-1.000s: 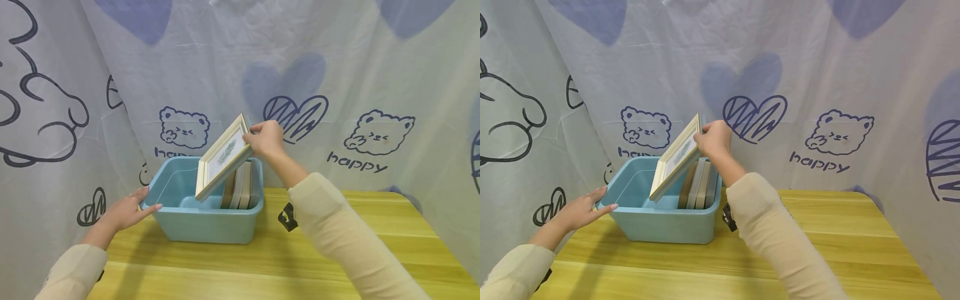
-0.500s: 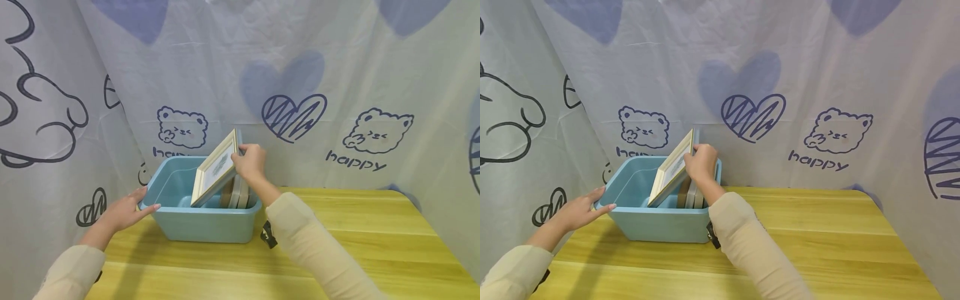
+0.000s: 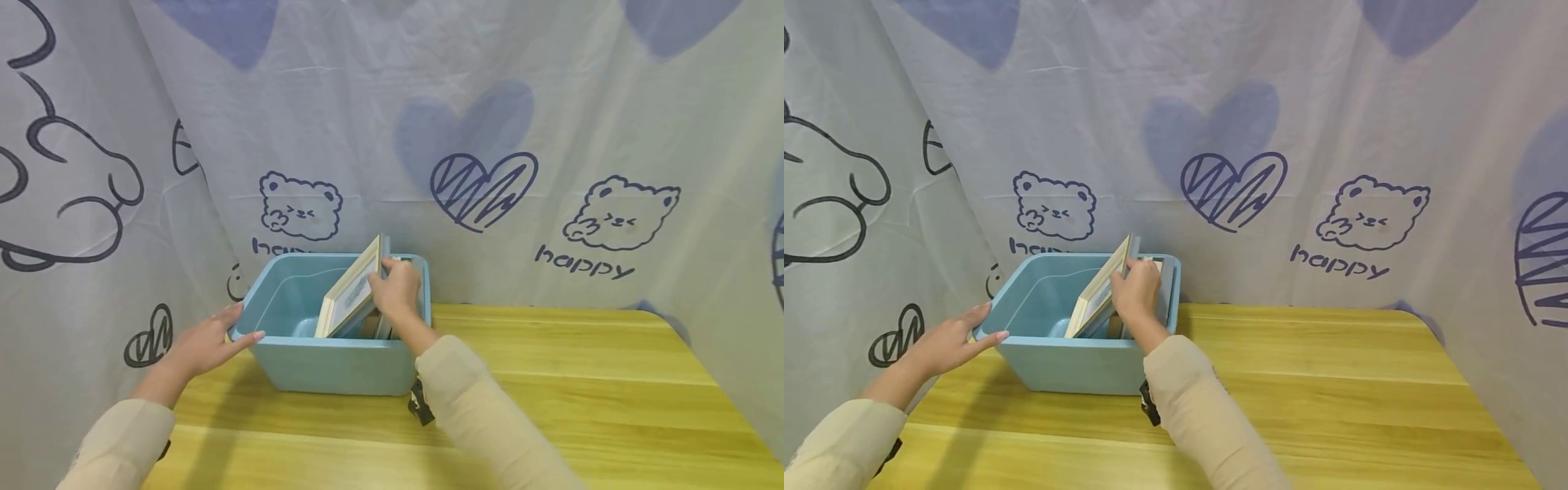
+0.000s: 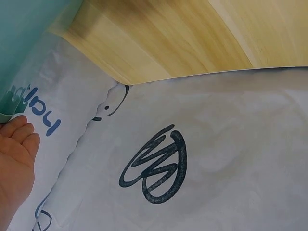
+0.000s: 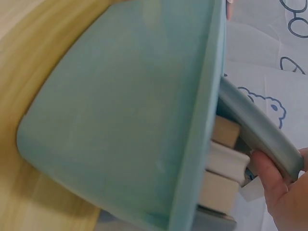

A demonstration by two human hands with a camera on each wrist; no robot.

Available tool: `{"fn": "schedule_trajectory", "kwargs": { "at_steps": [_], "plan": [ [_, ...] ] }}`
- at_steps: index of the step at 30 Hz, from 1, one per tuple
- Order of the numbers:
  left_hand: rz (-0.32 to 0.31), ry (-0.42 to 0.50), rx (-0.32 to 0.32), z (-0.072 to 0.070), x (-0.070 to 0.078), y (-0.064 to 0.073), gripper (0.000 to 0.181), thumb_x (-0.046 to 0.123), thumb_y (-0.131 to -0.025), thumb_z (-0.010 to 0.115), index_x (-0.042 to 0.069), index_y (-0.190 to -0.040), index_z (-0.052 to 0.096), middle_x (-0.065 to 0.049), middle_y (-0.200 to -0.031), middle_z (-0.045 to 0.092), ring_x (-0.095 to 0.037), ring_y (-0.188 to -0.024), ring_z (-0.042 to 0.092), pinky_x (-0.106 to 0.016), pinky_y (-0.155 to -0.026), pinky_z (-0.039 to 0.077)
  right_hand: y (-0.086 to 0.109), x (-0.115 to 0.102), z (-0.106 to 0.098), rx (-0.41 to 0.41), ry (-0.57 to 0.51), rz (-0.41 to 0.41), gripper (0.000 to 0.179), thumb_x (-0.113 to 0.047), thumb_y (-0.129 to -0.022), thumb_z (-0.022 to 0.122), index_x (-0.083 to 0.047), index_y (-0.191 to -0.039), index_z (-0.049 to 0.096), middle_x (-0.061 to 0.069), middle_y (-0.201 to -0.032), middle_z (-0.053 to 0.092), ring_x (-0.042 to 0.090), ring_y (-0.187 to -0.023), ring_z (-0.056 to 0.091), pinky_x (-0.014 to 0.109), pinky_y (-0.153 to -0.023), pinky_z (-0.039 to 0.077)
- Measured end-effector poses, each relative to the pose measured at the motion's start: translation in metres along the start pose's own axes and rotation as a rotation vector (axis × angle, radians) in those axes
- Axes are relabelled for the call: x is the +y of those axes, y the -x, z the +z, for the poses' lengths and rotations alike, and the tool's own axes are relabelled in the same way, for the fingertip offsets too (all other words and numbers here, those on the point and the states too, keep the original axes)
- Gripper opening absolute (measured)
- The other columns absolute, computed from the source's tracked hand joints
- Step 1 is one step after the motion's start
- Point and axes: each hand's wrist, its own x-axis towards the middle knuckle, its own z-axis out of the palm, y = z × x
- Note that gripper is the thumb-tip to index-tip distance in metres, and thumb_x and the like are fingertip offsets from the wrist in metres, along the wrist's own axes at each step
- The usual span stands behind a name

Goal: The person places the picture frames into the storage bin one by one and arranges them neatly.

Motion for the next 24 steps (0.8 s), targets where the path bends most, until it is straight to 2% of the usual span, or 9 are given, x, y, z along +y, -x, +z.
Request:
{"fn": "schedule_trajectory", "kwargs": {
  "at_steps": [3, 6, 10, 12, 15, 17, 18, 20, 24],
  "plan": [
    [-0.011, -0.001, -0.003, 0.000, -0.002, 0.000, 0.088, 0.061, -0.089, 0.043, -0.006, -0.143, 0.025, -0.030, -0.146, 0.026, -0.052, -0.128, 0.032, -0.065, -0.098, 0.033, 0.003, 0.002, 0.007, 0.008, -0.006, -0.012, 0.036, -0.004, -0.082, 0.056, 0.003, -0.117, 0.061, 0.018, -0.122, 0.061, 0.007, -0.041, 0.024, 0.017, -0.038, 0.023],
    [-0.019, 0.012, -0.005, 0.000, -0.003, 0.001, 0.088, 0.061, -0.089, 0.042, -0.005, -0.144, 0.024, -0.030, -0.147, 0.025, -0.052, -0.128, 0.031, -0.065, -0.099, 0.032, 0.006, 0.003, 0.014, 0.039, 0.030, -0.049, 0.036, -0.004, -0.081, 0.057, 0.003, -0.115, 0.063, 0.019, -0.115, 0.064, 0.012, -0.057, 0.041, 0.021, -0.050, 0.036],
    [-0.014, 0.026, 0.003, 0.002, -0.004, 0.001, 0.087, 0.060, -0.089, 0.043, -0.006, -0.143, 0.025, -0.030, -0.146, 0.026, -0.052, -0.128, 0.032, -0.065, -0.098, 0.033, 0.009, 0.004, 0.021, 0.072, 0.121, -0.085, 0.035, -0.008, -0.081, 0.057, -0.001, -0.115, 0.065, 0.018, -0.107, 0.066, 0.022, -0.077, 0.057, 0.029, -0.064, 0.047],
    [-0.011, 0.029, 0.009, 0.002, -0.004, 0.001, 0.087, 0.059, -0.089, 0.044, -0.007, -0.143, 0.025, -0.031, -0.146, 0.027, -0.052, -0.128, 0.032, -0.065, -0.098, 0.033, 0.011, 0.006, 0.025, 0.068, 0.153, -0.104, 0.033, -0.008, -0.082, 0.057, -0.002, -0.113, 0.066, 0.018, -0.105, 0.066, 0.024, -0.071, 0.056, 0.029, -0.057, 0.045],
    [-0.009, 0.026, 0.010, 0.003, -0.004, 0.001, 0.087, 0.059, -0.090, 0.044, -0.007, -0.143, 0.025, -0.031, -0.146, 0.027, -0.052, -0.128, 0.032, -0.064, -0.099, 0.033, 0.013, 0.007, 0.030, 0.049, 0.242, -0.165, 0.019, -0.009, -0.083, 0.056, 0.002, -0.087, 0.071, 0.016, -0.085, 0.065, 0.018, -0.061, 0.047, 0.023, -0.049, 0.035],
    [-0.010, 0.024, 0.009, 0.004, -0.004, 0.000, 0.087, 0.059, -0.090, 0.044, -0.007, -0.143, 0.025, -0.031, -0.146, 0.027, -0.051, -0.128, 0.032, -0.064, -0.099, 0.033, 0.015, 0.009, 0.034, 0.036, 0.289, -0.209, 0.019, -0.007, -0.083, 0.056, 0.000, -0.066, 0.062, 0.012, -0.071, 0.058, 0.015, -0.055, 0.036, 0.021, -0.047, 0.026],
    [-0.010, 0.023, 0.009, 0.004, -0.004, 0.000, 0.087, 0.059, -0.090, 0.044, -0.007, -0.143, 0.024, -0.031, -0.146, 0.027, -0.051, -0.128, 0.033, -0.064, -0.098, 0.033, 0.016, 0.009, 0.035, 0.038, 0.317, -0.232, 0.023, -0.006, -0.082, 0.056, -0.002, -0.060, 0.054, 0.010, -0.066, 0.054, 0.014, -0.054, 0.034, 0.021, -0.046, 0.026],
    [-0.009, 0.025, 0.012, 0.004, -0.003, 0.000, 0.086, 0.059, -0.090, 0.044, -0.007, -0.143, 0.024, -0.031, -0.146, 0.027, -0.051, -0.128, 0.033, -0.064, -0.098, 0.033, 0.018, 0.009, 0.038, 0.038, 0.357, -0.249, 0.024, -0.006, -0.081, 0.056, -0.007, -0.058, 0.048, 0.007, -0.062, 0.048, 0.013, -0.052, 0.035, 0.023, -0.045, 0.029],
    [-0.017, 0.029, 0.010, 0.005, -0.002, -0.001, 0.087, 0.059, -0.090, 0.043, -0.006, -0.144, 0.023, -0.031, -0.146, 0.026, -0.051, -0.128, 0.033, -0.064, -0.099, 0.033, 0.019, 0.009, 0.043, 0.049, 0.407, -0.236, 0.019, -0.007, -0.080, 0.058, -0.007, -0.061, 0.054, 0.008, -0.069, 0.053, 0.019, -0.051, 0.049, 0.030, -0.048, 0.042]
  ]
}}
